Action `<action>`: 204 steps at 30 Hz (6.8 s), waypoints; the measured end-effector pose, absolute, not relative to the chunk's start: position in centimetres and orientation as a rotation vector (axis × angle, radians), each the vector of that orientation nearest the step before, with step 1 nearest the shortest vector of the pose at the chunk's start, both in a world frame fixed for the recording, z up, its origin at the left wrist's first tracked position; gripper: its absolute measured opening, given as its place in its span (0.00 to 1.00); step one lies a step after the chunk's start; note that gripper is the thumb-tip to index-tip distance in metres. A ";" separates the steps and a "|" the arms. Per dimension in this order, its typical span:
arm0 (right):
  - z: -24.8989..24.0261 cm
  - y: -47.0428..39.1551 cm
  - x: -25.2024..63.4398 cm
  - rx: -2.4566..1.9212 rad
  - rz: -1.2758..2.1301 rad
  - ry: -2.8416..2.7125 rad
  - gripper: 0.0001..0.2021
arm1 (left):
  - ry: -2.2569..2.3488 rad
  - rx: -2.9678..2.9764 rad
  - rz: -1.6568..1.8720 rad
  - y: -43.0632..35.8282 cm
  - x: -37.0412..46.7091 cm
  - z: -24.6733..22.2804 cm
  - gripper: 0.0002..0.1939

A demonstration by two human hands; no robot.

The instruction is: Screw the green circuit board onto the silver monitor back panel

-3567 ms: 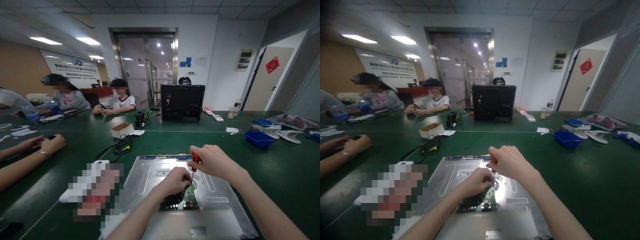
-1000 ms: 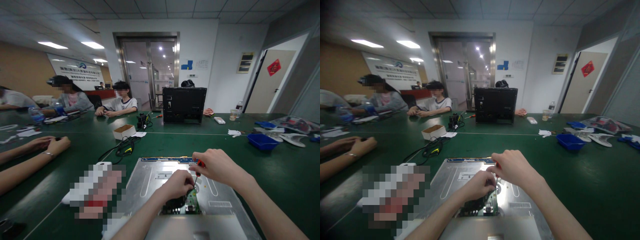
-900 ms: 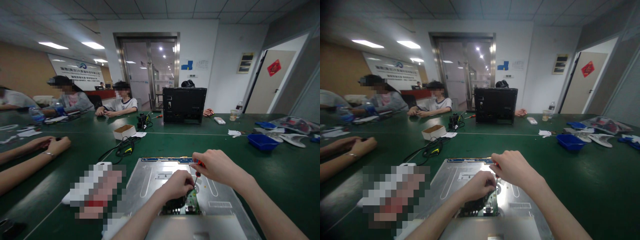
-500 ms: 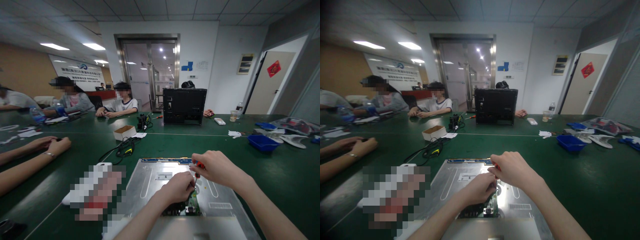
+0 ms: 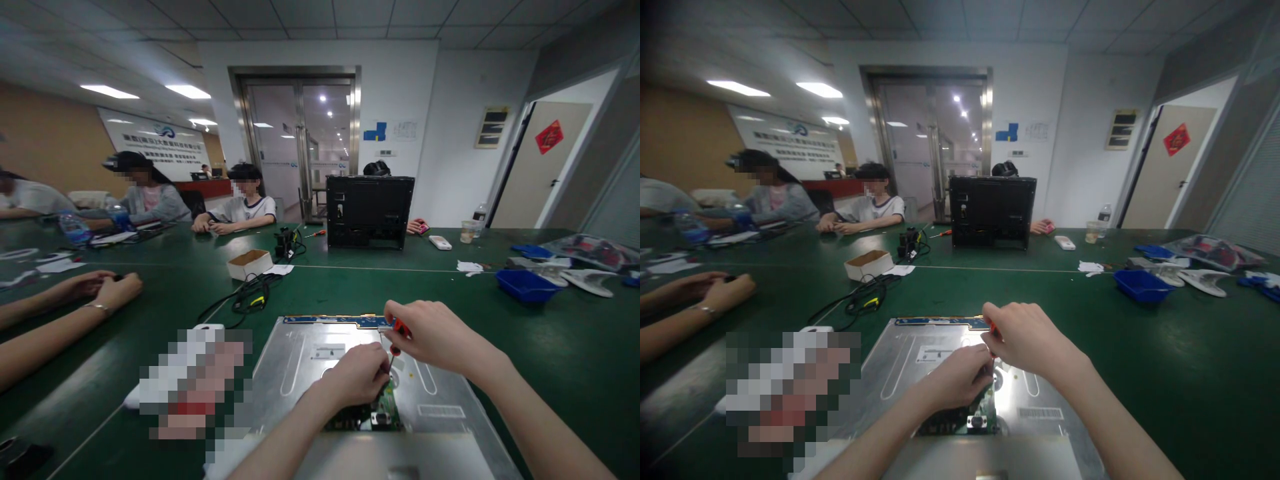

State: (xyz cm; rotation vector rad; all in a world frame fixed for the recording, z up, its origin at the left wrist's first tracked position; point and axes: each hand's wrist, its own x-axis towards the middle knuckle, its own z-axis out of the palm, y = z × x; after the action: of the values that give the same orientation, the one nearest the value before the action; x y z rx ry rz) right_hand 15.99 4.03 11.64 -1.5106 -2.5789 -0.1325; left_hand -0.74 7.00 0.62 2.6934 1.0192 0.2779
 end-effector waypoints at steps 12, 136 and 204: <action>11.6 4.3 16.1 -1.555 -0.142 -2.572 0.06 | 1.008 2.703 0.266 6.9 -0.8 0.7 0.02; 11.5 5.0 17.3 -1.500 -0.068 -2.517 0.04 | 1.468 2.382 0.356 10.3 -10.0 1.4 0.07; 14.5 1.0 21.8 -1.384 0.222 -2.518 0.06 | 0.880 2.727 0.306 1.0 -1.2 1.5 0.01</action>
State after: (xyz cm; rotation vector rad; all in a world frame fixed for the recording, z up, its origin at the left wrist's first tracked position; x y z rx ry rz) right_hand 21.76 1.04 14.50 -1.3840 -2.5179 0.2222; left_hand -1.16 0.96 1.45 2.7266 0.8800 0.3063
